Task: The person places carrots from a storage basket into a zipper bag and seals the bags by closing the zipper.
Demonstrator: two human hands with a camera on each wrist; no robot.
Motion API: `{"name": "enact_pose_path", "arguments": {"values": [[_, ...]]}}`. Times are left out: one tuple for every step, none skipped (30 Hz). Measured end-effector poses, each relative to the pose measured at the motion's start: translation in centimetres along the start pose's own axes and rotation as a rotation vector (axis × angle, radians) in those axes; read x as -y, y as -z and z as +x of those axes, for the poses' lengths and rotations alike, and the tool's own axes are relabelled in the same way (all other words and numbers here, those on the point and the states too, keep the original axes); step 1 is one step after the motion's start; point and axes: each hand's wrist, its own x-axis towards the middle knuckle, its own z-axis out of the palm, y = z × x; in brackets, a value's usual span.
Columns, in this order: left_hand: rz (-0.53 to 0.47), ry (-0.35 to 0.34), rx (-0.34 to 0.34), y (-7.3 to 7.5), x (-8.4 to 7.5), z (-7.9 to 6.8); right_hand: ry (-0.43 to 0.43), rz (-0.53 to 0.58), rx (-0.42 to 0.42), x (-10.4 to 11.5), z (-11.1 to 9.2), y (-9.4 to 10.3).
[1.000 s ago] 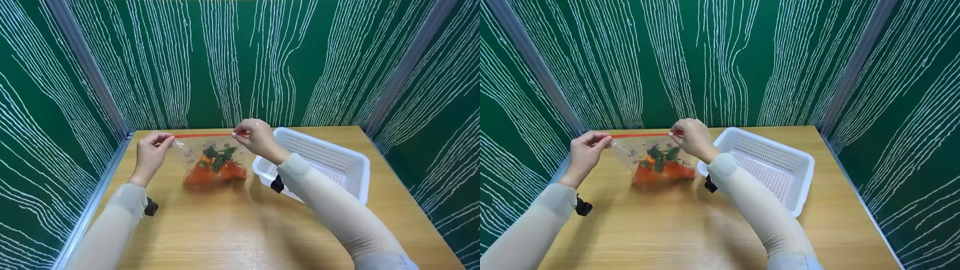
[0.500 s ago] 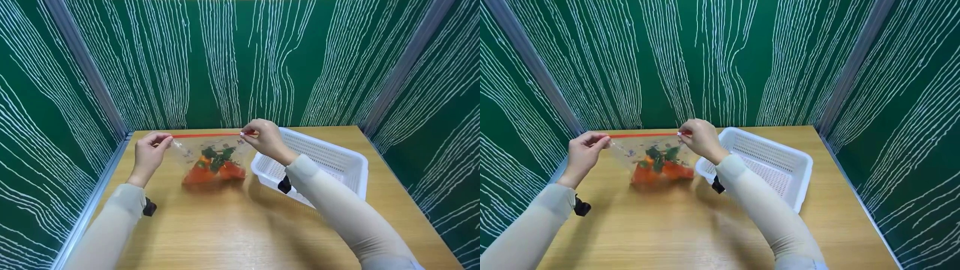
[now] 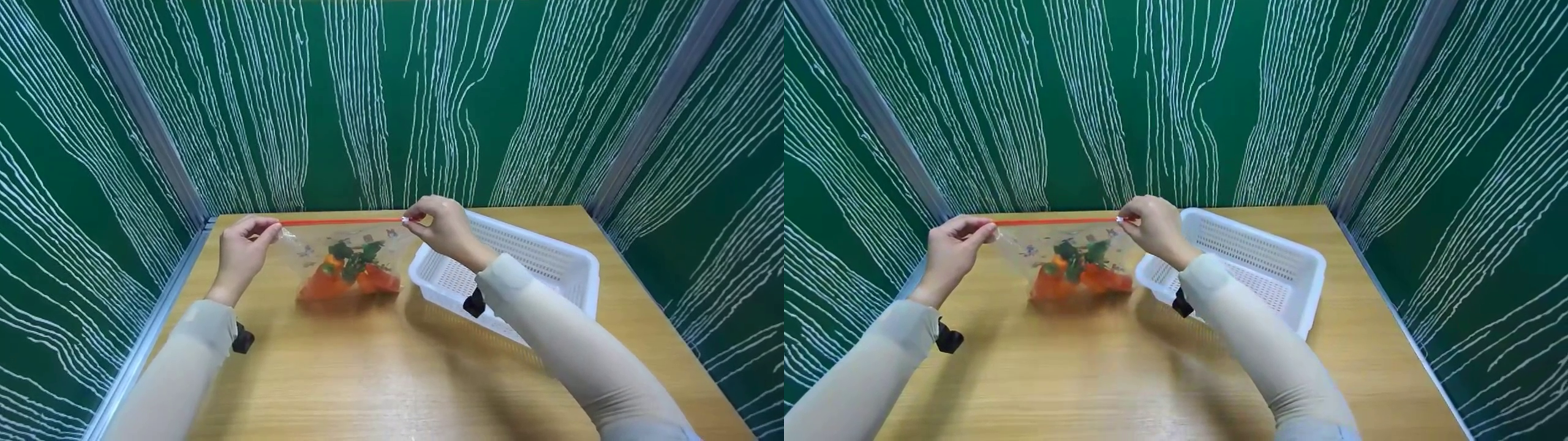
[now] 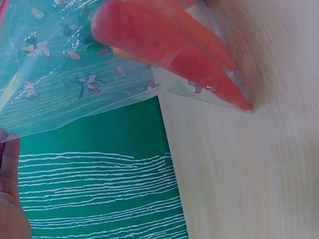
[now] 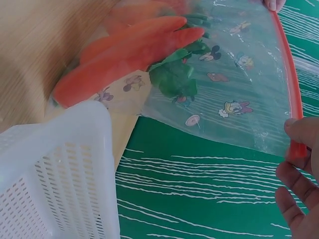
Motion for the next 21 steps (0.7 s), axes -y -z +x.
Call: {"name": "enact_pose_path", "arguments": {"values": [[0.0,-0.003,-0.001,0.0,0.0,0.0,0.001,0.005,-0.001,0.0,0.0,0.0],[-0.005,-0.008,-0.005,0.0,0.0,0.1,-0.001,0.016,-0.001,0.0,0.0,0.0],[-0.01,-0.012,-0.01,0.0,0.0,0.1,-0.007,0.032,-0.001,0.0,-0.1,-0.1],[-0.015,-0.014,-0.013,0.0,0.0,0.0,-0.017,0.052,0.0,-0.1,-0.1,-0.1],[-0.02,-0.014,-0.016,-0.1,-0.1,0.0,-0.034,0.082,0.001,-0.2,-0.3,-0.3],[-0.023,-0.012,-0.018,-0.1,-0.1,0.0,-0.059,0.112,0.003,-0.3,-0.4,-0.4],[-0.026,-0.006,-0.02,-0.1,0.0,-0.1,-0.087,0.143,0.005,-0.4,-0.6,-0.6],[-0.03,0.002,-0.021,-0.1,0.0,-0.2,-0.119,0.174,0.007,-0.5,-0.8,-0.8],[-0.031,0.013,-0.018,0.0,0.0,-0.3,-0.153,0.205,0.011,-0.6,-1.0,-1.1],[-0.034,0.023,-0.014,0.0,0.1,-0.3,-0.187,0.233,0.016,-0.7,-1.1,-1.3],[-0.038,0.03,-0.01,0.1,0.1,-0.4,-0.221,0.262,0.023,-0.8,-1.3,-1.6],[-0.043,0.036,-0.007,0.1,0.1,-0.4,-0.254,0.288,0.033,-0.9,-1.5,-1.8],[-0.047,0.04,-0.004,0.1,0.1,-0.4,-0.284,0.317,0.046,-1.0,-1.6,-2.1],[-0.053,0.039,-0.003,0.1,0.1,-0.4,-0.314,0.35,0.062,-1.1,-1.7,-2.4],[-0.057,0.036,-0.002,0.0,0.1,-0.4,-0.337,0.374,0.077,-1.2,-1.8,-2.7],[-0.062,0.034,-0.003,0.0,0.1,-0.4,-0.358,0.397,0.093,-1.3,-1.9,-3.1],[-0.064,0.032,-0.004,0.0,0.2,-0.4,-0.38,0.419,0.109,-1.4,-1.9,-3.4],[-0.065,0.031,-0.006,-0.1,0.2,-0.4,-0.398,0.43,0.123,-1.4,-2.0,-3.7],[-0.066,0.031,-0.008,-0.1,0.3,-0.4,-0.41,0.435,0.138,-1.5,-2.0,-3.9],[-0.068,0.032,-0.01,-0.1,0.4,-0.4,-0.417,0.435,0.151,-1.5,-2.1,-4.2],[-0.071,0.035,-0.012,-0.2,0.4,-0.5,-0.424,0.432,0.164,-1.6,-2.1,-4.5]]}}
